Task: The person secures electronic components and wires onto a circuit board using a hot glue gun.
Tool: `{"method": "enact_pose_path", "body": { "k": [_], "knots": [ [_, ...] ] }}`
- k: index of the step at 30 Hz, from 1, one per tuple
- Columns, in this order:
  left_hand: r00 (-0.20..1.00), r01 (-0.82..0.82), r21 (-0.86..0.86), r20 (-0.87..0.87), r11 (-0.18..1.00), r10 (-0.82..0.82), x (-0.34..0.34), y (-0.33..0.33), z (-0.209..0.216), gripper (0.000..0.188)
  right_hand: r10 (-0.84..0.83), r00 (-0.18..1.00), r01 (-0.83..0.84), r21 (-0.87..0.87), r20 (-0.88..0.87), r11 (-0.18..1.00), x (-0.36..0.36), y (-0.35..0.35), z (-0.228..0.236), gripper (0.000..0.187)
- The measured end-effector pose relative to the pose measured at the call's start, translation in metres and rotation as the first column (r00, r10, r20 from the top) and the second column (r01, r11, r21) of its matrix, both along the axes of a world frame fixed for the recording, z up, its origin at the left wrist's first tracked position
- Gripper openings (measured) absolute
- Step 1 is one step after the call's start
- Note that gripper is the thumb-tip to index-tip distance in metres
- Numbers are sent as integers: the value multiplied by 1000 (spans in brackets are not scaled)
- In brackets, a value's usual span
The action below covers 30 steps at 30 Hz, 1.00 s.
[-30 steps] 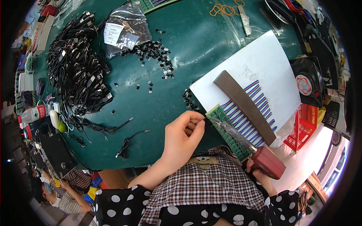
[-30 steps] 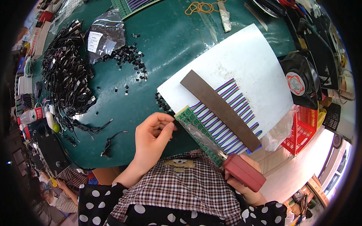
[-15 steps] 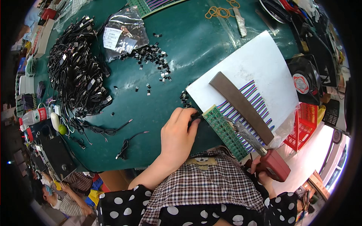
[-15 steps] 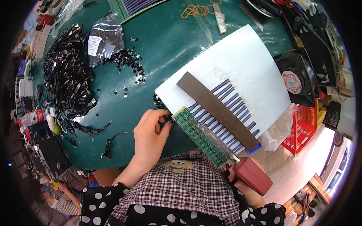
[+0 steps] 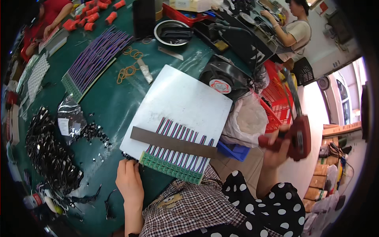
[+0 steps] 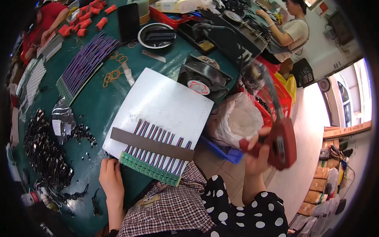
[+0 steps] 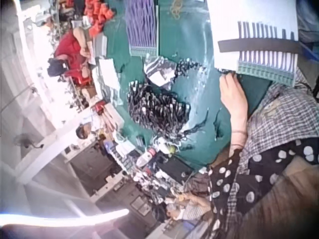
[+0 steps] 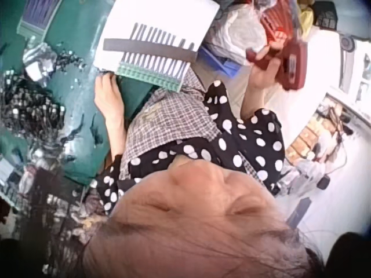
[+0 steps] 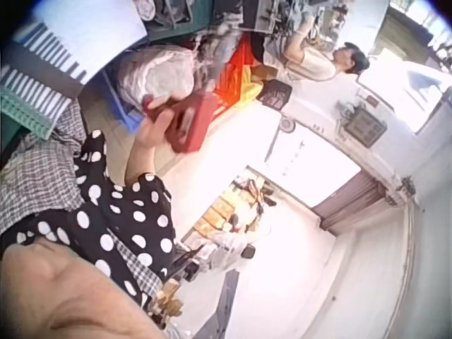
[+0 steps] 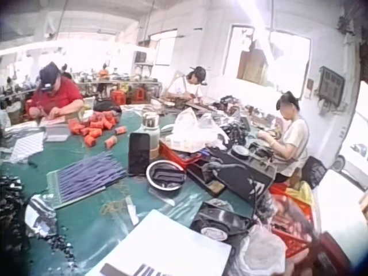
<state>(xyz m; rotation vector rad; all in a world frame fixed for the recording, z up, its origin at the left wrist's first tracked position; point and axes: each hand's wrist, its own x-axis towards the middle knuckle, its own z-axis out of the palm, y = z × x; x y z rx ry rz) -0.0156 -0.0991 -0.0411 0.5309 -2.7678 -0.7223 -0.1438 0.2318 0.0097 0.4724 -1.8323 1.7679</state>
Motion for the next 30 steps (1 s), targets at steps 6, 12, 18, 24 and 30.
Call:
{"method": "enact_pose_path", "body": {
  "k": [6,12,18,24,30],
  "knots": [
    [956,-151,377,-181,914,233,10,6,-8,4,-166,964,112,252,206,961,-75,9,3,35],
    [934,-153,985,120,73,335,14,15,25,10,27,971,-29,4,236,1000,-19,56,0,41],
    [964,-113,993,99,41,246,9,29,28,10,300,760,-412,69,577,909,50,-11,4,63],
    [959,-142,969,84,202,271,-6,38,24,26,383,456,-561,-75,804,825,70,-22,-5,56],
    [955,-125,966,56,225,291,-9,37,23,28,356,325,-626,-83,876,776,68,-33,-4,54]
  ]
}}
